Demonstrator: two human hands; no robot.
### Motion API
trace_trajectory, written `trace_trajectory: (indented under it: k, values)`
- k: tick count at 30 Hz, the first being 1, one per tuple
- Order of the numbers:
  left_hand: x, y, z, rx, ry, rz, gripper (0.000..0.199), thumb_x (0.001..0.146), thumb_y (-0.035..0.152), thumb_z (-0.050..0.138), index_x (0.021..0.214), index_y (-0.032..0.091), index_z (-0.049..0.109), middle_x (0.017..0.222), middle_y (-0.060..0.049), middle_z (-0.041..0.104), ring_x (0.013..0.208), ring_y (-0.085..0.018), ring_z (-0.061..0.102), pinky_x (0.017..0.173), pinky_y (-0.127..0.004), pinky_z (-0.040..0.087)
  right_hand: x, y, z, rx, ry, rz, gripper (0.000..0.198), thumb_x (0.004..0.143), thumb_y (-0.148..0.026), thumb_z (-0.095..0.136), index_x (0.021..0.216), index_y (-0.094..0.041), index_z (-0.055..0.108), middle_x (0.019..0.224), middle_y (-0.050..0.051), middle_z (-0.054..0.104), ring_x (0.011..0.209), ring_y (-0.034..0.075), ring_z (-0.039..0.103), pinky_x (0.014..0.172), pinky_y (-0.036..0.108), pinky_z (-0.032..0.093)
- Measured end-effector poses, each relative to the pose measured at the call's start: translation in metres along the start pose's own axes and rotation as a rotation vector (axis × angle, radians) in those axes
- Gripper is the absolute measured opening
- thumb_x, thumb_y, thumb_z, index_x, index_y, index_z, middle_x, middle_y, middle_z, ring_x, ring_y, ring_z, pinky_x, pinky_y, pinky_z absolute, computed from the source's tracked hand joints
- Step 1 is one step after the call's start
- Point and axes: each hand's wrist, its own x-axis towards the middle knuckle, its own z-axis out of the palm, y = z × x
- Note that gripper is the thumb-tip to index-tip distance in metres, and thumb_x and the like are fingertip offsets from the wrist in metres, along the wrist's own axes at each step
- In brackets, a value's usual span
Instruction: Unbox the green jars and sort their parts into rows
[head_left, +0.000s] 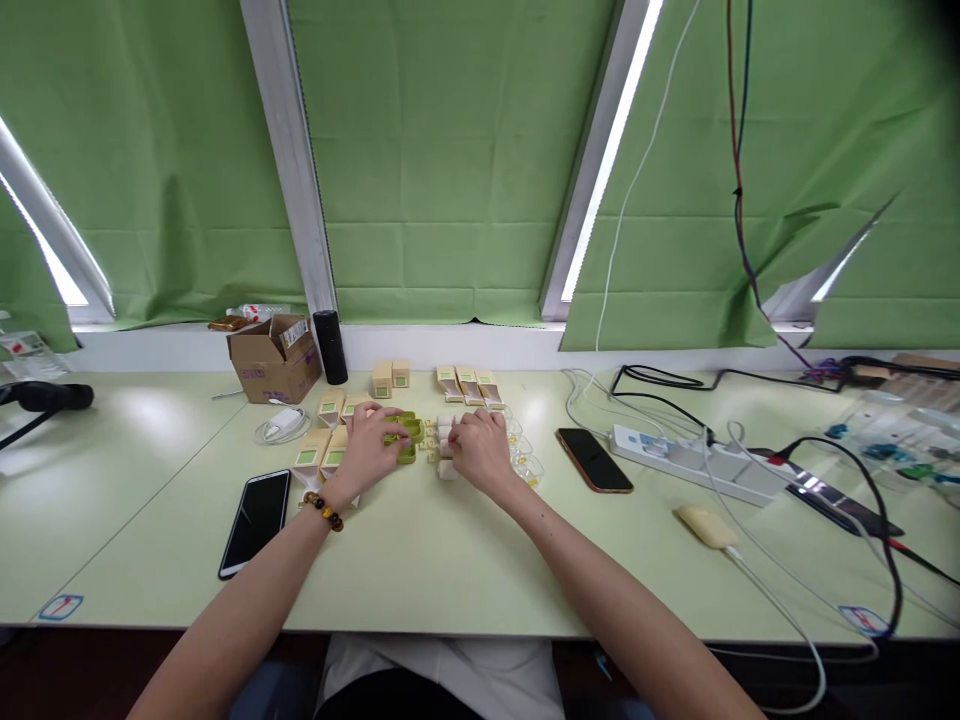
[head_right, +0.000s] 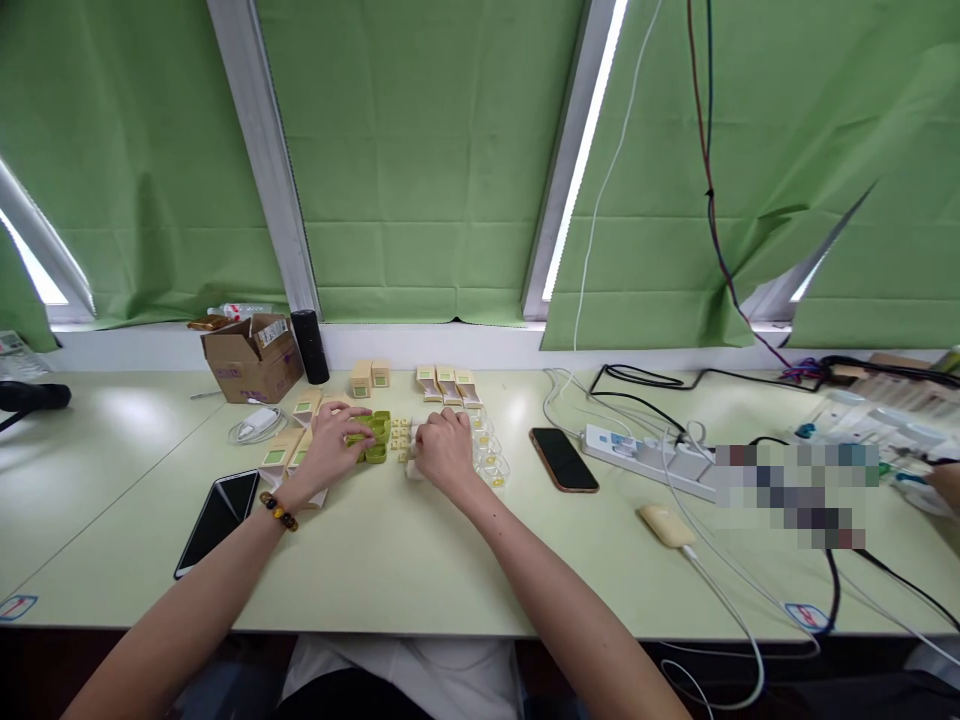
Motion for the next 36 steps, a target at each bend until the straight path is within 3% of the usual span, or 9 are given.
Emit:
trace_trajectory:
  k: [8, 14, 23, 30, 36]
  values:
    - [-0.008, 0.016, -0.007, 0.341, -0.360, 0.126, 0.012, 0.077, 0.018, 0.073, 0.068, 0.023, 0.079, 0.093, -0.013, 0.066, 0.107, -0.035, 0.045, 0.096, -0.053, 0.029, -0.025, 0.018, 0.005, 0.036, 0.026, 0.019, 0.022, 0.090, -0.012, 0.060, 0.082, -0.021, 0.078, 0.091, 0.009, 0.072, 0.099, 0.025, 0.052, 0.085, 0.040, 0.026]
    - [-0.011, 0.016, -0.002, 0.475, -0.474, 0.147, 0.013, 0.072, 0.013, 0.070, 0.065, 0.022, 0.076, 0.084, -0.013, 0.066, 0.102, -0.033, 0.047, 0.091, -0.048, 0.032, -0.025, 0.017, 0.007, 0.076, 0.031, -0.031, 0.019, 0.089, -0.014, 0.060, 0.086, -0.020, 0.079, 0.091, 0.009, 0.071, 0.101, 0.026, 0.051, 0.087, 0.040, 0.027]
    - [-0.015, -0.002, 0.001, 0.422, -0.469, 0.197, 0.016, 0.068, 0.014, 0.076, 0.058, 0.023, 0.068, 0.071, -0.012, 0.062, 0.095, -0.033, 0.049, 0.091, -0.046, 0.034, -0.028, 0.018, 0.006, 0.053, -0.002, -0.074, 0.016, 0.089, -0.017, 0.063, 0.094, -0.019, 0.078, 0.097, 0.009, 0.072, 0.104, 0.026, 0.051, 0.090, 0.039, 0.028]
    - [-0.015, -0.002, 0.003, 0.346, -0.429, 0.180, 0.019, 0.066, 0.010, 0.076, 0.057, 0.023, 0.066, 0.069, -0.011, 0.059, 0.096, -0.034, 0.049, 0.092, -0.048, 0.032, -0.031, 0.012, 0.000, 0.060, -0.079, -0.160, 0.025, 0.089, -0.033, 0.072, 0.111, -0.023, 0.077, 0.106, 0.009, 0.069, 0.109, 0.028, 0.050, 0.092, 0.040, 0.029]
    - [-0.015, 0.004, 0.002, 0.411, -0.451, 0.162, 0.020, 0.064, 0.007, 0.075, 0.057, 0.022, 0.064, 0.072, -0.011, 0.061, 0.097, -0.035, 0.049, 0.088, -0.048, 0.031, -0.031, 0.011, 0.001, 0.051, -0.097, -0.178, 0.024, 0.086, -0.018, 0.066, 0.106, -0.021, 0.078, 0.102, 0.008, 0.069, 0.105, 0.026, 0.050, 0.090, 0.040, 0.029]
